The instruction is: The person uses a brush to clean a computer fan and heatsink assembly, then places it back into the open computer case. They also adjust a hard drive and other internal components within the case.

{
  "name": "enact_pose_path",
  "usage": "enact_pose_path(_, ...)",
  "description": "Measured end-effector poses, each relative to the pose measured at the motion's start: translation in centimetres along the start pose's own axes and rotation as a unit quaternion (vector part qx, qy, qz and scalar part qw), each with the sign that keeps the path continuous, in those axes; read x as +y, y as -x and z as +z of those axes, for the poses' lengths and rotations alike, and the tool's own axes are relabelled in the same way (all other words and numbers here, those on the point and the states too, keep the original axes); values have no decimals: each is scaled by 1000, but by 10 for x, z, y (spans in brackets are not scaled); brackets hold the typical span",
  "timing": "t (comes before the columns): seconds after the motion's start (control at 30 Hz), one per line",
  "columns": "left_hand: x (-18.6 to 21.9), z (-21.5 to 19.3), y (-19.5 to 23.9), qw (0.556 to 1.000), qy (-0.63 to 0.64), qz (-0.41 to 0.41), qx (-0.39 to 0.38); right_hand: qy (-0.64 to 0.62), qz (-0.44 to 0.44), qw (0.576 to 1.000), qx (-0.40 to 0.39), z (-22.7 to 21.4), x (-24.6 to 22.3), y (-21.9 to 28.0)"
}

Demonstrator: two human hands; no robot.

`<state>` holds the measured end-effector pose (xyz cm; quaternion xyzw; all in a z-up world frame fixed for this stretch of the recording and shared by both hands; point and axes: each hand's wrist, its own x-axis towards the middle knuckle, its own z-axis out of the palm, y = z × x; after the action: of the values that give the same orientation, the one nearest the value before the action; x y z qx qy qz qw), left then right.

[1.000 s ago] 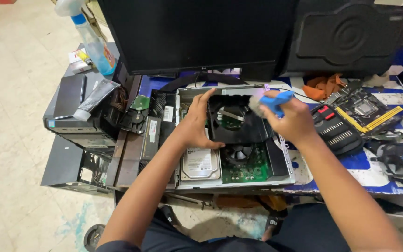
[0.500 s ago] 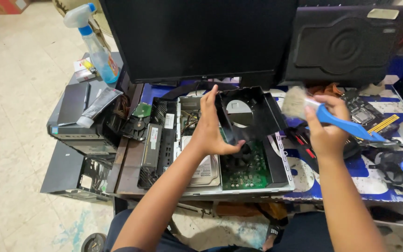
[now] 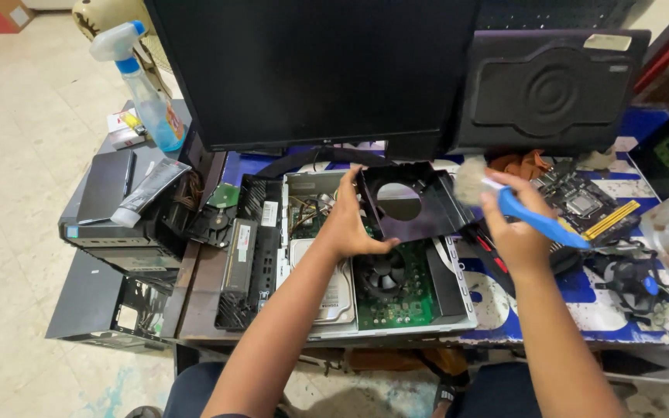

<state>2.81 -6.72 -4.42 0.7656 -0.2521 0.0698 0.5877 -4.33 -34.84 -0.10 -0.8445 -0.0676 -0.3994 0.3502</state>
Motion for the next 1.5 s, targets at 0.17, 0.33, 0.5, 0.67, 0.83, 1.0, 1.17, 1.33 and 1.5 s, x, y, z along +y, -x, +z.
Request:
enact_pose_path(0.17, -3, -1, -2, 1000, -21, -17, -14, 91, -135, 986, -28, 44, 25, -14)
enact_pose_path(0.33, 10, -4, -2, 997, -38, -56, -32, 130, -152, 973, -111, 61, 11, -14)
enact_pose_path(0.5, 13, -4, -2, 994, -61, -83, -45, 142, 45, 967, -206, 36, -3, -24)
enact_pose_path(0.67, 19, -6, -4, 991, -74, -97, -53, 116, 72, 949, -285, 33, -20, -33)
enact_pose_path(0.83, 22, -5, -3, 989, -82, -111, -60, 132, 72, 930, -335, 13, -53, -34)
enact_pose_path(1.0, 23, -5, -3, 988, -93, -112, -59, 172, 29, 932, -317, 18, -37, -34)
enact_pose_path(1.17, 22, -5, -3, 987, -98, -109, -65, 132, 82, 902, -402, 15, -55, -45)
enact_pose_path(1.33, 22, -4, 1, 987, -104, -105, -62, 163, 81, 905, -384, 14, -58, -44)
enact_pose_path(1.5, 27, -7, -3, 986, -107, -108, -65, 55, 64, 936, -341, 27, -22, -44)
